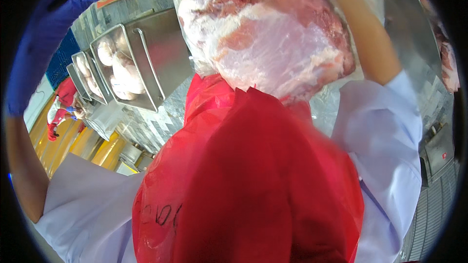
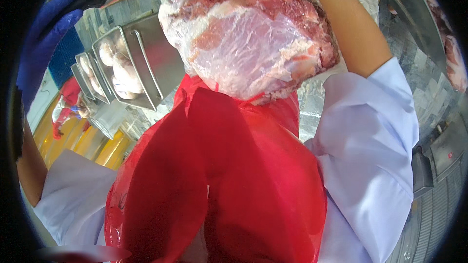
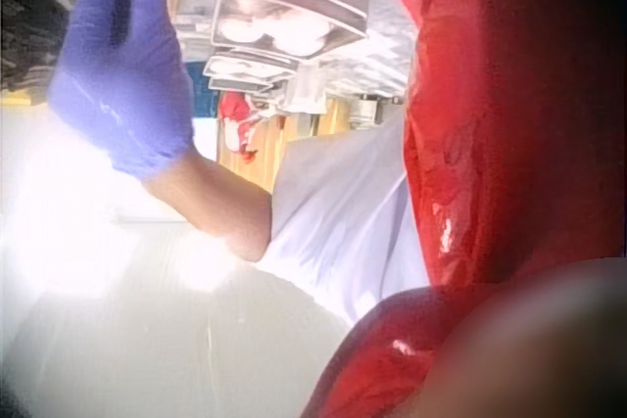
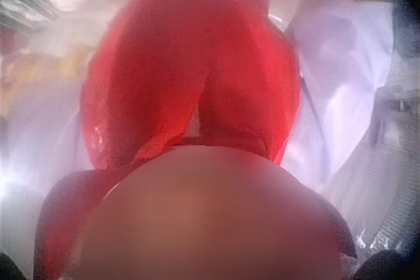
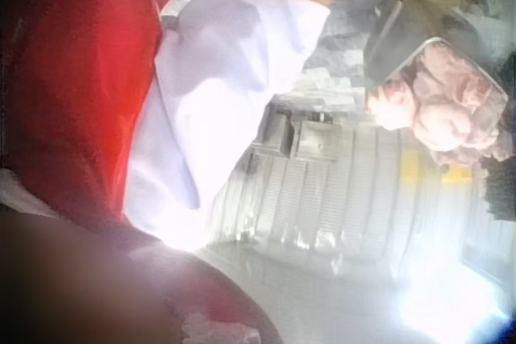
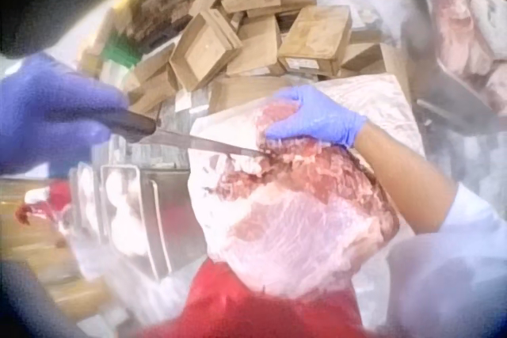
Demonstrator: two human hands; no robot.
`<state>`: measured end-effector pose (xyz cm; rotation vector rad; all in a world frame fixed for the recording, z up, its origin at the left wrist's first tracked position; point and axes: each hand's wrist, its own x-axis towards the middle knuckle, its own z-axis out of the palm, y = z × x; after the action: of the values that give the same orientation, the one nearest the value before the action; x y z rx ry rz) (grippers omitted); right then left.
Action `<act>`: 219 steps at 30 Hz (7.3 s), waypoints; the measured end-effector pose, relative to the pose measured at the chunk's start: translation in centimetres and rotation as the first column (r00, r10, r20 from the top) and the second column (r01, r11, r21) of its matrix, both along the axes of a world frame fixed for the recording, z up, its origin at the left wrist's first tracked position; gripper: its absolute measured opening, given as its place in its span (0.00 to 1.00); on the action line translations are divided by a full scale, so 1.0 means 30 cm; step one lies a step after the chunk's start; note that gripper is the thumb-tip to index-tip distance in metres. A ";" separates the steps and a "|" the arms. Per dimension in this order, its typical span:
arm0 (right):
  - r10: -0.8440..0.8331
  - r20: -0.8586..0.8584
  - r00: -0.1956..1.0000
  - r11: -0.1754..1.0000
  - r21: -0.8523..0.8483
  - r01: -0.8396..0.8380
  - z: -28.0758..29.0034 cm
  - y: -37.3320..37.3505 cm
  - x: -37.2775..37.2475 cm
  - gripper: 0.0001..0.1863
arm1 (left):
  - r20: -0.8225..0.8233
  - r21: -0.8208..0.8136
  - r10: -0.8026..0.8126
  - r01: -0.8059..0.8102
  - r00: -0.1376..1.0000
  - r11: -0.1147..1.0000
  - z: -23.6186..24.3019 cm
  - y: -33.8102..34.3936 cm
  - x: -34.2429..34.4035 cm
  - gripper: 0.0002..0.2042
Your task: The person trims fat and connective tissue from large cuts of raw meat using a knife. They handle the meat with gloved hands, place trimmed pieces into metal trays, and occasionally rinse the meat under a water tap.
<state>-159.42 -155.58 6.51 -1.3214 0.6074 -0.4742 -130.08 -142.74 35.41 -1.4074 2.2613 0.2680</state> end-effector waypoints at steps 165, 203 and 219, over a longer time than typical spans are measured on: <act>-0.099 0.092 0.991 0.995 0.022 0.098 -0.125 -0.060 -0.020 0.20 | -0.374 0.066 0.344 -0.345 0.861 0.936 -0.211 0.254 -0.181 0.21; -0.397 0.118 0.910 0.909 0.187 0.372 -0.008 -0.050 -0.175 0.21 | -0.234 -0.204 0.152 -0.201 0.960 0.958 -0.343 0.271 -0.103 0.25; -0.373 0.143 0.917 0.919 0.191 0.344 -0.217 -0.031 -0.227 0.24 | -0.294 -0.342 -0.276 0.169 0.915 0.925 -0.674 0.028 0.177 0.25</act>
<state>-166.24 -156.52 -0.01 -1.0003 0.7280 -0.8184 -124.77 -141.90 15.20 -1.3055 2.8276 0.0823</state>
